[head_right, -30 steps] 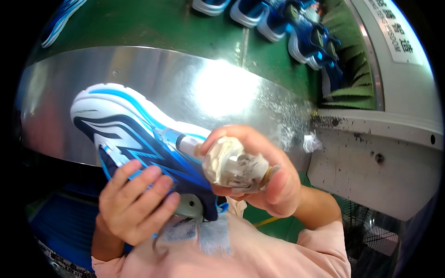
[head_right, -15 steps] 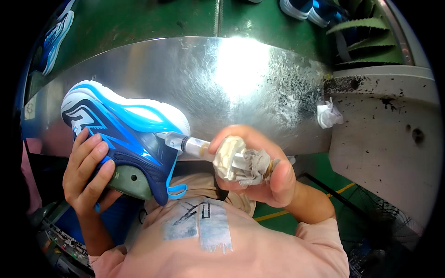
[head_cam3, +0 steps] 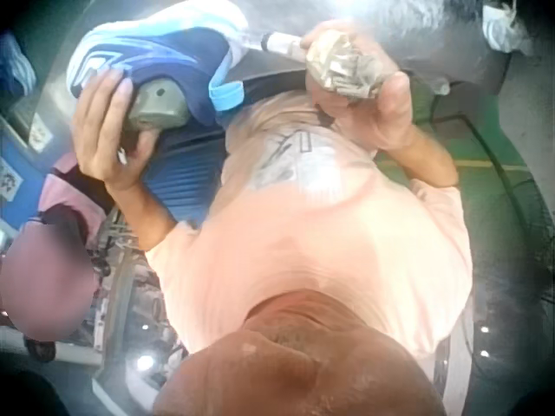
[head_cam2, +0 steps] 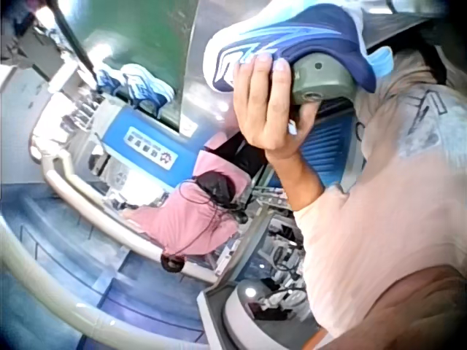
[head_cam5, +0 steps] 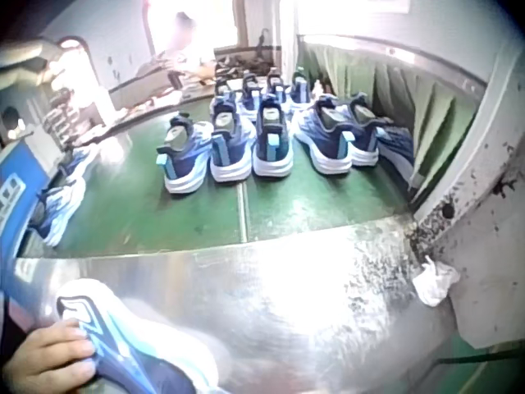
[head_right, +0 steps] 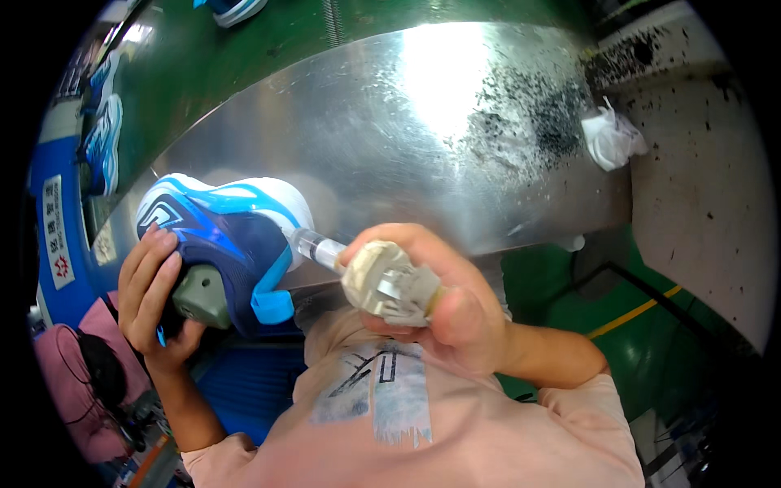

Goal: The person applies a liquid substance from a syringe to the soles and sides of shoes, then places each shoe onto a conveyor belt.

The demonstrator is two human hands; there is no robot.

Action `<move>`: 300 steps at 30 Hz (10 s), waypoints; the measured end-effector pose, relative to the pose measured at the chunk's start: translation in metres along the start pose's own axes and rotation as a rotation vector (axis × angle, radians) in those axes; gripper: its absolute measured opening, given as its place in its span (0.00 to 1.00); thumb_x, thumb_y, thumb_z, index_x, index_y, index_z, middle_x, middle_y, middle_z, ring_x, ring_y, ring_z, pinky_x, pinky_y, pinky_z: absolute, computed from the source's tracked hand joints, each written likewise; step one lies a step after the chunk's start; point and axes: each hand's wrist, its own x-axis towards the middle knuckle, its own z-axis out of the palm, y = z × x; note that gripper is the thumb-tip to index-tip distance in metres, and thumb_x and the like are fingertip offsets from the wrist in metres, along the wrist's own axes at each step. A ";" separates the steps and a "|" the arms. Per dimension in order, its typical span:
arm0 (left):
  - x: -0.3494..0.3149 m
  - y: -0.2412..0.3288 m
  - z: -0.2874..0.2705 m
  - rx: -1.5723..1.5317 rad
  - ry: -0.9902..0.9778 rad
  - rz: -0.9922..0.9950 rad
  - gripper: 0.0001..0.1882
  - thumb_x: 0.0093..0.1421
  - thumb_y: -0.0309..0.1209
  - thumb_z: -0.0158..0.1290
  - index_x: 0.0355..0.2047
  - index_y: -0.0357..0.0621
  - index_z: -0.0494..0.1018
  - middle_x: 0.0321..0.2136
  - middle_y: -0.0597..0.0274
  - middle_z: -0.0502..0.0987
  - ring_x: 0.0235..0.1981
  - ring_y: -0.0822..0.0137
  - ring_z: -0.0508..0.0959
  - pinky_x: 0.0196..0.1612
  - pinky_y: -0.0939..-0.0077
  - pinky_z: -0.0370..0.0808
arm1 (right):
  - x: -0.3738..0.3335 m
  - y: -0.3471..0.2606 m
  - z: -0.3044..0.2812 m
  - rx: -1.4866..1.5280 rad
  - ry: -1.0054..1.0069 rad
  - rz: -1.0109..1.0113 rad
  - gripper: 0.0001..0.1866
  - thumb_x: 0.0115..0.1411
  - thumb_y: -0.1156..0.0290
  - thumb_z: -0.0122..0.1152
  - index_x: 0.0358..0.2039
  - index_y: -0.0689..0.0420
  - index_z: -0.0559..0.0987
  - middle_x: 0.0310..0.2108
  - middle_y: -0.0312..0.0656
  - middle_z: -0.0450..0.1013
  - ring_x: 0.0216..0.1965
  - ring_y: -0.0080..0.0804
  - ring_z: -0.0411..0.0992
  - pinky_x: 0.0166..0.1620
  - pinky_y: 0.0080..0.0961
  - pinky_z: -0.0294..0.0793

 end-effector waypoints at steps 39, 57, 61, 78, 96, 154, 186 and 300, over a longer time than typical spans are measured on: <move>0.088 0.126 0.036 -0.024 0.121 -0.180 0.21 0.49 0.33 0.50 0.46 0.45 0.70 0.49 0.43 0.64 0.52 0.46 0.63 0.53 0.50 0.57 | -0.033 -0.032 -0.057 0.649 0.124 -0.140 0.31 0.58 0.40 0.37 0.42 0.56 0.69 0.16 0.28 0.53 0.15 0.17 0.47 0.17 0.15 0.46; 0.032 0.164 0.078 0.307 0.495 -0.120 0.08 0.51 0.30 0.51 0.32 0.49 0.67 0.34 0.59 0.74 0.40 0.60 0.76 0.44 0.69 0.73 | 0.055 -0.133 0.010 -0.523 -0.412 0.579 0.34 0.51 0.36 0.44 0.41 0.56 0.68 0.21 0.32 0.58 0.17 0.16 0.51 0.19 0.12 0.48; 0.003 0.181 0.070 0.309 0.516 -0.242 0.06 0.54 0.31 0.49 0.32 0.54 0.66 0.35 0.64 0.74 0.41 0.62 0.76 0.45 0.69 0.71 | 0.025 -0.134 0.059 -0.721 -0.350 0.597 0.36 0.50 0.40 0.49 0.46 0.62 0.66 0.28 0.35 0.64 0.20 0.15 0.56 0.22 0.10 0.53; -0.042 0.193 0.047 0.343 0.400 -0.355 0.09 0.58 0.31 0.48 0.37 0.50 0.60 0.38 0.57 0.74 0.41 0.54 0.75 0.47 0.60 0.69 | -0.098 -0.145 0.013 -0.639 -0.135 0.296 0.50 0.40 0.31 0.55 0.47 0.68 0.64 0.38 0.42 0.66 0.36 0.23 0.66 0.34 0.16 0.66; -0.019 0.130 -0.026 0.229 0.151 -0.319 0.28 0.39 0.29 0.64 0.41 0.38 0.65 0.41 0.47 0.72 0.43 0.47 0.73 0.48 0.58 0.69 | -0.095 -0.056 0.007 -0.203 -0.112 -0.118 0.41 0.51 0.40 0.53 0.49 0.67 0.61 0.40 0.41 0.65 0.39 0.21 0.65 0.41 0.18 0.65; -0.015 -0.083 -0.015 0.045 0.896 -1.054 0.19 0.42 0.36 0.62 0.27 0.40 0.65 0.25 0.59 0.69 0.28 0.62 0.69 0.33 0.71 0.67 | -0.122 -0.079 -0.103 -1.669 0.693 -0.787 0.20 0.48 0.69 0.55 0.43 0.60 0.68 0.33 0.43 0.66 0.34 0.38 0.66 0.35 0.30 0.67; 0.120 0.203 0.058 -1.429 0.156 -0.614 0.09 0.56 0.23 0.50 0.36 0.31 0.73 0.34 0.54 0.75 0.36 0.66 0.74 0.43 0.75 0.69 | -0.135 -0.086 -0.029 -1.097 0.677 -0.582 0.15 0.47 0.67 0.61 0.36 0.58 0.74 0.27 0.36 0.70 0.32 0.20 0.65 0.36 0.19 0.66; 0.154 0.208 0.075 -1.962 0.213 -0.504 0.09 0.57 0.28 0.50 0.32 0.34 0.75 0.35 0.55 0.76 0.41 0.62 0.74 0.46 0.64 0.67 | -0.116 -0.066 -0.035 0.378 -0.183 -0.012 0.19 0.59 0.63 0.49 0.42 0.66 0.67 0.21 0.39 0.66 0.33 0.35 0.67 0.17 0.13 0.67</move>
